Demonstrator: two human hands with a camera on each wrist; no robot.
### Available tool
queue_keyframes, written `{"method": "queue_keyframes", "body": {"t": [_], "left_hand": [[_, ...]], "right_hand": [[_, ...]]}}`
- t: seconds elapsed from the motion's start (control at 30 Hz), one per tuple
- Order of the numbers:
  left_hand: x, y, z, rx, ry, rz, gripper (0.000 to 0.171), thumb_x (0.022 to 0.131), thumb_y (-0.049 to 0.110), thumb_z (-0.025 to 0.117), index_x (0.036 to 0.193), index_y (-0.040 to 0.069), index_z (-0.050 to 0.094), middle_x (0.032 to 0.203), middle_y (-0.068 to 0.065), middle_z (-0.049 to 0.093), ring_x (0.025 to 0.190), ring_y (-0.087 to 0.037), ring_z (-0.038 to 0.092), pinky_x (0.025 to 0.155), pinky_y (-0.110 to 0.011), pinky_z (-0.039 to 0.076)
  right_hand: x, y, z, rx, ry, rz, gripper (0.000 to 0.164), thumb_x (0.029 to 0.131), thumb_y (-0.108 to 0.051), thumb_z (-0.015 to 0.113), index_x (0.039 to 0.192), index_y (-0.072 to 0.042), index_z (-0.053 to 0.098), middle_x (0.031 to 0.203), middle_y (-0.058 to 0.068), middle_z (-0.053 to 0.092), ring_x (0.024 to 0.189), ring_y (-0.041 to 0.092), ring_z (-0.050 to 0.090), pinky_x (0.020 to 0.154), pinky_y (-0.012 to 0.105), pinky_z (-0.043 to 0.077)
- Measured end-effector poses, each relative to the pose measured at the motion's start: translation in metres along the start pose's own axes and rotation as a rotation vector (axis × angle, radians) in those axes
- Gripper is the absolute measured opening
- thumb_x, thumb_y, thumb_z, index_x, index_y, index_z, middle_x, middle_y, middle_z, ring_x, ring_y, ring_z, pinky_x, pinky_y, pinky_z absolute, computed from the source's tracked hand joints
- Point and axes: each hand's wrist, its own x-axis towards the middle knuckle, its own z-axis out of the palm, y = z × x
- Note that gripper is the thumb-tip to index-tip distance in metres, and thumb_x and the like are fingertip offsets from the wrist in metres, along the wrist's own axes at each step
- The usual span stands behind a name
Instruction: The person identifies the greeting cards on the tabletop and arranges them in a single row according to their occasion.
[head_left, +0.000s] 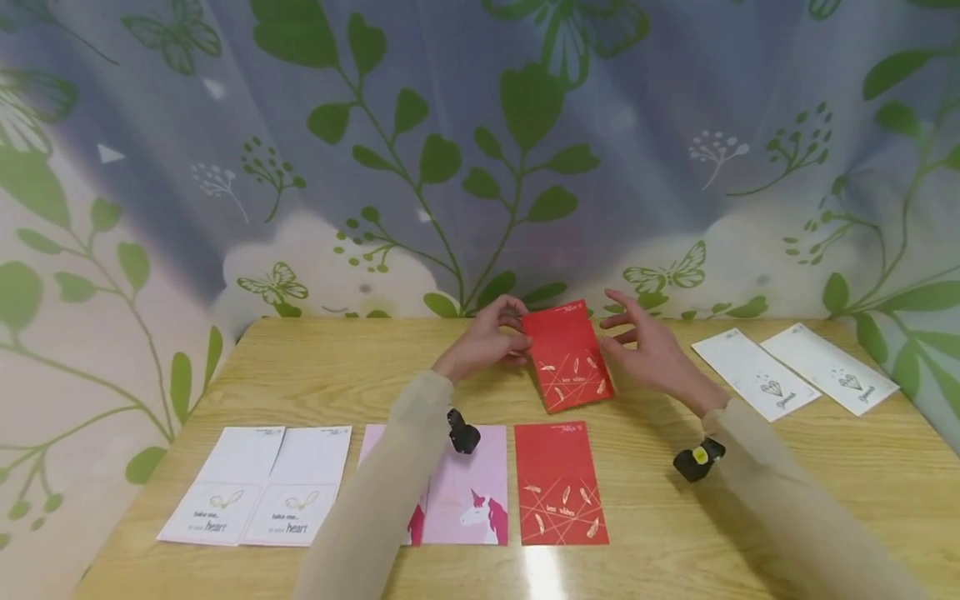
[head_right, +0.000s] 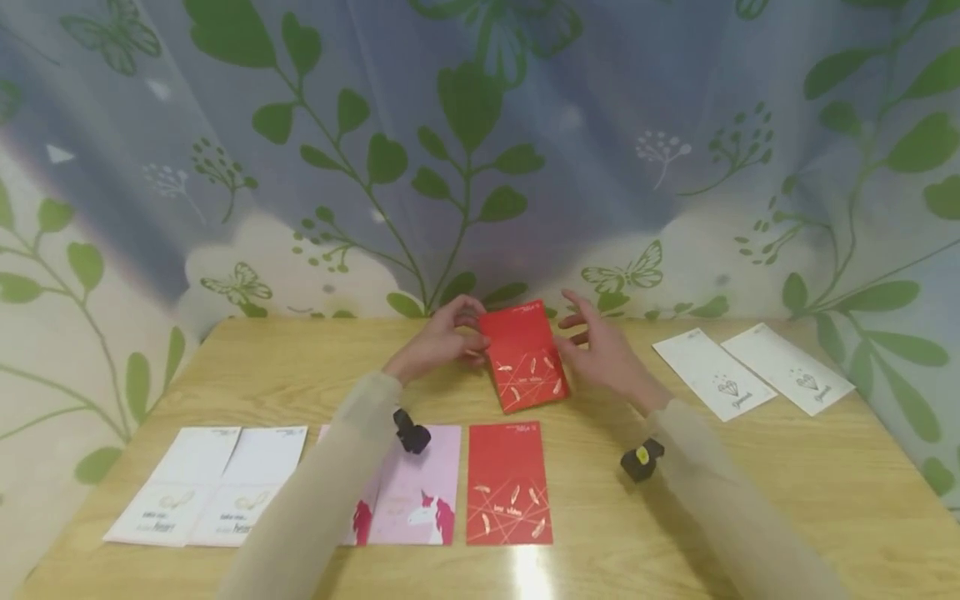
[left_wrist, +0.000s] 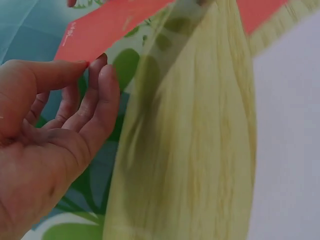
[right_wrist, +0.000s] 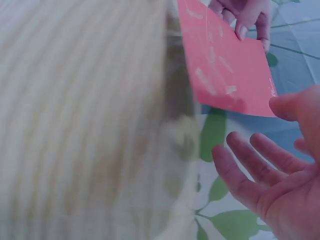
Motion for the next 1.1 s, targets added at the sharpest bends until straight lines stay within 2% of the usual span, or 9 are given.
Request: {"method": "queue_keyframes", "body": {"t": [0.17, 0.27, 0.43, 0.63, 0.7, 0.77, 0.9, 1.1], "left_hand": [[-0.001, 0.009, 0.009, -0.04, -0.03, 0.022, 0.04, 0.094, -0.008, 0.064, 0.126, 0.009, 0.047, 0.107, -0.011, 0.056, 0.08, -0.022, 0.07, 0.089, -0.056, 0.059], [-0.003, 0.015, 0.014, -0.034, -0.059, 0.024, 0.04, 0.094, -0.008, 0.064, 0.127, 0.009, 0.047, 0.107, -0.011, 0.056, 0.083, -0.021, 0.07, 0.091, -0.057, 0.058], [-0.007, 0.022, 0.023, -0.024, -0.104, 0.026, 0.039, 0.095, -0.006, 0.064, 0.127, 0.009, 0.046, 0.107, -0.011, 0.056, 0.085, -0.021, 0.07, 0.092, -0.058, 0.057], [-0.012, 0.026, 0.032, -0.027, -0.153, 0.031, 0.04, 0.094, -0.008, 0.064, 0.128, 0.007, 0.046, 0.108, -0.012, 0.055, 0.083, -0.02, 0.071, 0.09, -0.059, 0.057], [-0.013, 0.027, 0.035, -0.017, -0.168, 0.032, 0.041, 0.094, -0.007, 0.065, 0.128, 0.008, 0.047, 0.11, -0.012, 0.055, 0.086, -0.025, 0.073, 0.09, -0.06, 0.057], [-0.015, 0.027, 0.038, -0.007, -0.188, 0.038, 0.042, 0.094, -0.006, 0.066, 0.129, 0.008, 0.047, 0.111, -0.012, 0.055, 0.091, -0.036, 0.073, 0.09, -0.061, 0.057], [-0.018, 0.026, 0.043, 0.02, -0.228, 0.038, 0.042, 0.094, -0.002, 0.067, 0.13, 0.009, 0.049, 0.113, -0.013, 0.057, 0.103, -0.052, 0.069, 0.09, -0.057, 0.058], [-0.021, 0.028, 0.05, 0.029, -0.272, 0.025, 0.036, 0.098, 0.0, 0.064, 0.13, 0.007, 0.049, 0.115, -0.015, 0.059, 0.105, -0.054, 0.067, 0.089, -0.056, 0.059]], "right_hand": [[0.0, -0.006, -0.008, 0.066, 0.019, 0.014, 0.072, 0.1, -0.01, 0.063, 0.162, -0.015, 0.026, 0.134, 0.027, 0.061, 0.105, 0.044, 0.072, 0.077, 0.043, 0.063], [-0.002, -0.011, -0.012, 0.104, 0.023, 0.021, 0.074, 0.1, -0.01, 0.064, 0.163, -0.017, 0.025, 0.135, 0.027, 0.06, 0.1, 0.041, 0.073, 0.069, 0.037, 0.063], [-0.011, -0.017, -0.018, 0.131, 0.035, 0.016, 0.07, 0.099, -0.006, 0.064, 0.161, -0.019, 0.032, 0.126, 0.025, 0.06, 0.093, 0.037, 0.073, 0.063, 0.036, 0.062], [-0.023, -0.016, -0.022, 0.141, 0.025, 0.056, 0.053, 0.099, -0.006, 0.064, 0.149, -0.013, 0.049, 0.118, 0.021, 0.06, 0.087, 0.026, 0.072, 0.06, 0.033, 0.061], [-0.027, -0.013, -0.023, 0.144, 0.027, 0.066, 0.051, 0.099, -0.006, 0.064, 0.147, -0.012, 0.05, 0.117, 0.02, 0.061, 0.085, 0.023, 0.072, 0.06, 0.034, 0.061], [-0.032, -0.011, -0.024, 0.147, 0.029, 0.065, 0.05, 0.098, -0.006, 0.065, 0.146, -0.012, 0.051, 0.117, 0.021, 0.062, 0.084, 0.021, 0.073, 0.06, 0.034, 0.061], [-0.042, -0.009, -0.025, 0.16, 0.024, 0.063, 0.049, 0.097, -0.006, 0.067, 0.144, -0.01, 0.051, 0.115, 0.022, 0.062, 0.081, 0.019, 0.073, 0.058, 0.034, 0.061], [-0.056, -0.008, -0.029, 0.149, 0.016, 0.082, 0.051, 0.097, -0.006, 0.068, 0.144, -0.008, 0.05, 0.117, 0.023, 0.06, 0.078, 0.014, 0.072, 0.057, 0.034, 0.061]]}}
